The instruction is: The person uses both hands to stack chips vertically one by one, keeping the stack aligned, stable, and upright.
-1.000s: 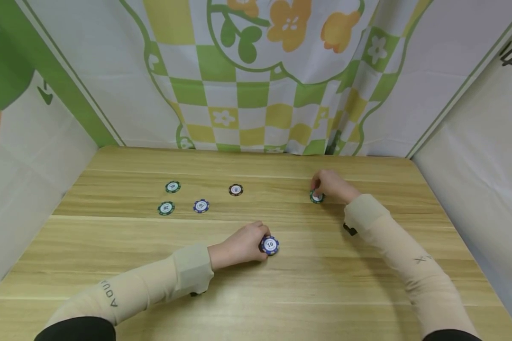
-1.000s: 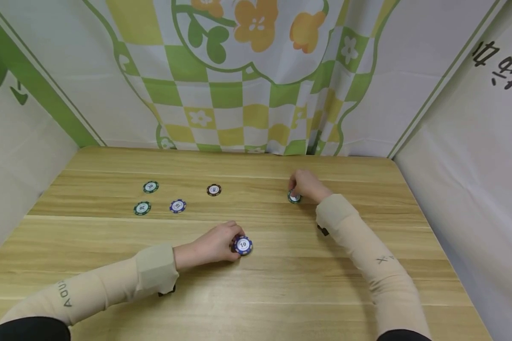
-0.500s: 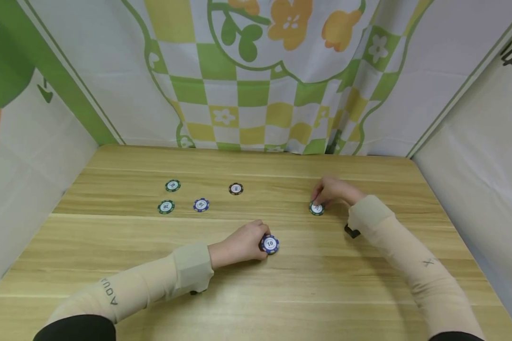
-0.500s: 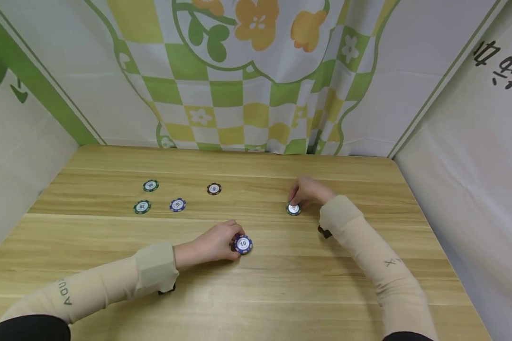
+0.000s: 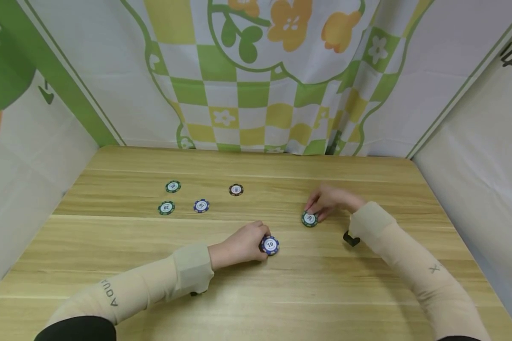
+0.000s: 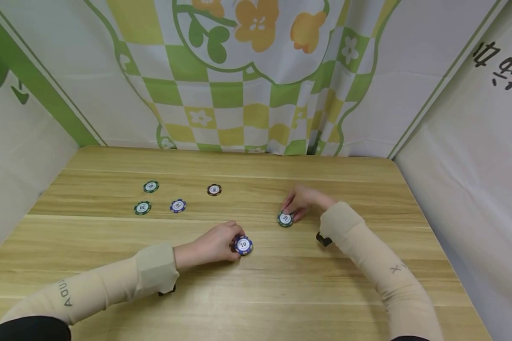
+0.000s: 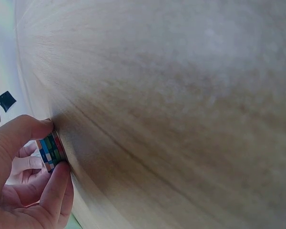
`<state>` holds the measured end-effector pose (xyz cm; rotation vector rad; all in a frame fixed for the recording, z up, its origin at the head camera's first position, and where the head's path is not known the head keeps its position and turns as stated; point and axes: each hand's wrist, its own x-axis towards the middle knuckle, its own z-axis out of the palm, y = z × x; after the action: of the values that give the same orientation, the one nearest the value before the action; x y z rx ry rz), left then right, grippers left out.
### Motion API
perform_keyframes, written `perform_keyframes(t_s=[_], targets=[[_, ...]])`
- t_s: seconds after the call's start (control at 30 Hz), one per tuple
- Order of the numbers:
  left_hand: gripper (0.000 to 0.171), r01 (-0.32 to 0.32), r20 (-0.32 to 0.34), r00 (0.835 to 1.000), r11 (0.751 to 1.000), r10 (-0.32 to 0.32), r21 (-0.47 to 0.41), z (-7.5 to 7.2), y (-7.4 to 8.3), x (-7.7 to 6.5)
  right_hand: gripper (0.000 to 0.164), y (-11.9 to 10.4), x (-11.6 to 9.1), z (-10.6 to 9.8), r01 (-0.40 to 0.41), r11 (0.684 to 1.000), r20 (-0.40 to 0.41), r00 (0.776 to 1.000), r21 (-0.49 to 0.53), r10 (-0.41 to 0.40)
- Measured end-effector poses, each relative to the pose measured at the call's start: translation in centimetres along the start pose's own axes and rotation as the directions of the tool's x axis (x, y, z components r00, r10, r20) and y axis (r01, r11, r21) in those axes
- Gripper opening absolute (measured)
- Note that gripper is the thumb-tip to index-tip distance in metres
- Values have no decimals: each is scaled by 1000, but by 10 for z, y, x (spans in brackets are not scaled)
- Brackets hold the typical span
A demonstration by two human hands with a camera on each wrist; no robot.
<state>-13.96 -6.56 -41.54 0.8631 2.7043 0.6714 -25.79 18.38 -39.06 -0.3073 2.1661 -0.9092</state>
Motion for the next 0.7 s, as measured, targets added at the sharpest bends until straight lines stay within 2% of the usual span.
perform_keyframes(t_s=[0.13,0.27,0.5,0.7], targets=[[39,11,6,1000,1000,-11,-1,1,0,1,19,0,0,7,1,998,52,999,65,-4],[40,15,7,1000,1000,-15,-6,2,-2,2,18,-4,-1,14,22,996,97,995,87,-30],[40,9,5,1000,1000,-9,-1,3,-2,2,17,-14,-3,25,43,996,101,994,78,-50],[40,6,2,1000,1000,-6,0,1,-1,2,17,-20,-4,35,33,988,104,993,148,-49]])
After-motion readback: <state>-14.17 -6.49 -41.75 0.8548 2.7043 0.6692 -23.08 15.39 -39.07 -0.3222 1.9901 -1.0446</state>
